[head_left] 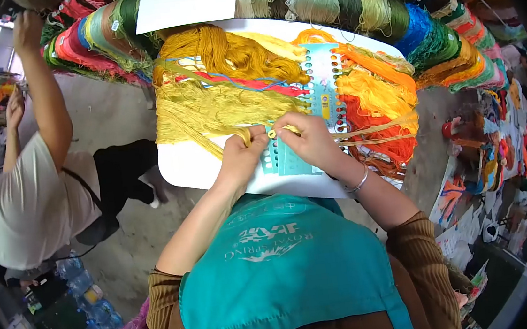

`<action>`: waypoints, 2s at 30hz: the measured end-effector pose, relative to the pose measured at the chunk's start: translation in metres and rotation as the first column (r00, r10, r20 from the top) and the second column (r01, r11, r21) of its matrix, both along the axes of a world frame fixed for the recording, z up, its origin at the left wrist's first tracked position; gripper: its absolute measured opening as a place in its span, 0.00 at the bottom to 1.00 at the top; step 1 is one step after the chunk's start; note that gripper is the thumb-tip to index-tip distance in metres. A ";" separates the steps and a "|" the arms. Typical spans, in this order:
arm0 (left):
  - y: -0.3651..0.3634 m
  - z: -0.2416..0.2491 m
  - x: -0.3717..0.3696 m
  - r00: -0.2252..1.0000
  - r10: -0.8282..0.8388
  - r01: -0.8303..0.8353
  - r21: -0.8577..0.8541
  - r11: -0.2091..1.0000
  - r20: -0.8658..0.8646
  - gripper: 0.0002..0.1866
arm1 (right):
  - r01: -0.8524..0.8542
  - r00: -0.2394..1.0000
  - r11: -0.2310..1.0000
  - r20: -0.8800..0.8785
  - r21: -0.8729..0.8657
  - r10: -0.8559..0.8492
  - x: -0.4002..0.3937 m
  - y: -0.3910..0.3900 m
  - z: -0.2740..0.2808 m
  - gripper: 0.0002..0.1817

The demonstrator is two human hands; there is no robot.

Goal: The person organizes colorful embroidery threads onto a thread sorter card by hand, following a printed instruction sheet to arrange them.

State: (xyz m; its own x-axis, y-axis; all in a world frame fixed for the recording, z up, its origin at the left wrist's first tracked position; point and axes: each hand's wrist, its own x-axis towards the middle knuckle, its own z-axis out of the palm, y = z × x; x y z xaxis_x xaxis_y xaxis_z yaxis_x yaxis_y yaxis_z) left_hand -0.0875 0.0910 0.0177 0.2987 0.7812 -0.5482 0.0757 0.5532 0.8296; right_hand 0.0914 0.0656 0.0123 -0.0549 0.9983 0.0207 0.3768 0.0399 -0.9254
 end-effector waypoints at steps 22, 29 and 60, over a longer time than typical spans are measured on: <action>0.017 0.002 -0.006 0.995 -0.071 0.075 -0.062 0.995 0.066 0.13 | 0.033 0.989 0.992 0.141 0.121 -0.050 -0.001 0.006 -0.005 0.04; 0.021 -0.008 -0.006 0.984 -0.179 0.178 0.046 0.983 0.020 0.05 | 0.032 0.991 0.993 0.123 0.112 -0.046 -0.002 0.006 -0.004 0.05; 0.018 0.005 -0.008 0.991 -0.113 0.118 -0.086 0.989 0.066 0.11 | 0.031 0.977 0.973 0.213 -0.228 0.019 -0.004 0.024 0.002 0.14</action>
